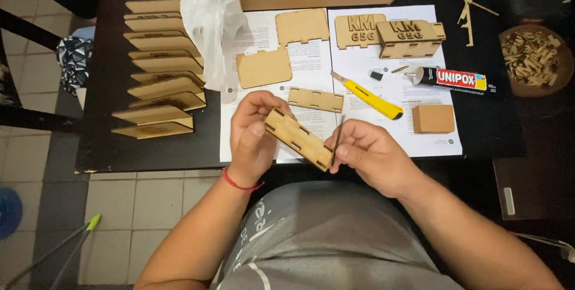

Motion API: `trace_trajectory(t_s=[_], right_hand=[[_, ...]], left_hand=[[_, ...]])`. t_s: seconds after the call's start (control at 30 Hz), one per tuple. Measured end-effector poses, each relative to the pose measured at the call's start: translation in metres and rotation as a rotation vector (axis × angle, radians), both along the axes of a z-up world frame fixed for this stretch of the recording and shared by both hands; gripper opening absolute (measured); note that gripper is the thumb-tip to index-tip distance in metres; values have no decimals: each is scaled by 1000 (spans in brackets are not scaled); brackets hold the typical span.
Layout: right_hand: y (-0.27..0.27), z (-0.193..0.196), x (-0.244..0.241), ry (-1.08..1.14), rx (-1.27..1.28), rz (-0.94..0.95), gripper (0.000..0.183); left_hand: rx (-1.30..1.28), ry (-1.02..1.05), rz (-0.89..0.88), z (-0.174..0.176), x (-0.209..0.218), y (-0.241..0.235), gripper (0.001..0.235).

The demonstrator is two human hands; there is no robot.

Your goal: Applying adhesive to laser-cut wooden components and assembling them according to instructions.

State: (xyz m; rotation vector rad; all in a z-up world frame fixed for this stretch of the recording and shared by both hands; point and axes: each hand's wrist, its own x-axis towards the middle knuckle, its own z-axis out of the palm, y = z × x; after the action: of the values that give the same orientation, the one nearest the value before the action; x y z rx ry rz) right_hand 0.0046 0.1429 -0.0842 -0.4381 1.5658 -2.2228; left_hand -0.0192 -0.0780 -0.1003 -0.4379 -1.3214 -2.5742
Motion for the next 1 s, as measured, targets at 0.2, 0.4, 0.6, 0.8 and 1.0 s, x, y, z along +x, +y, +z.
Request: trace_trajectory(t_s=[0.2, 0.4, 0.6, 0.8, 1.0], right_hand=[[-8, 6, 5, 1, 5, -27, 12], [-18, 4, 8, -23, 59, -74, 9], [-16, 37, 6, 160, 320, -146, 8], [-4, 71, -9, 633, 811, -271, 11], [-4, 79, -11, 684, 840, -256, 11]], left_hand=[[33, -125, -28, 20, 5, 24, 42], [121, -267, -95, 36, 11, 35, 37], [251, -368, -220, 28, 3, 33, 37], [232, -355, -293, 30, 2, 31, 39], [171, -318, -301, 34, 4, 32, 39]])
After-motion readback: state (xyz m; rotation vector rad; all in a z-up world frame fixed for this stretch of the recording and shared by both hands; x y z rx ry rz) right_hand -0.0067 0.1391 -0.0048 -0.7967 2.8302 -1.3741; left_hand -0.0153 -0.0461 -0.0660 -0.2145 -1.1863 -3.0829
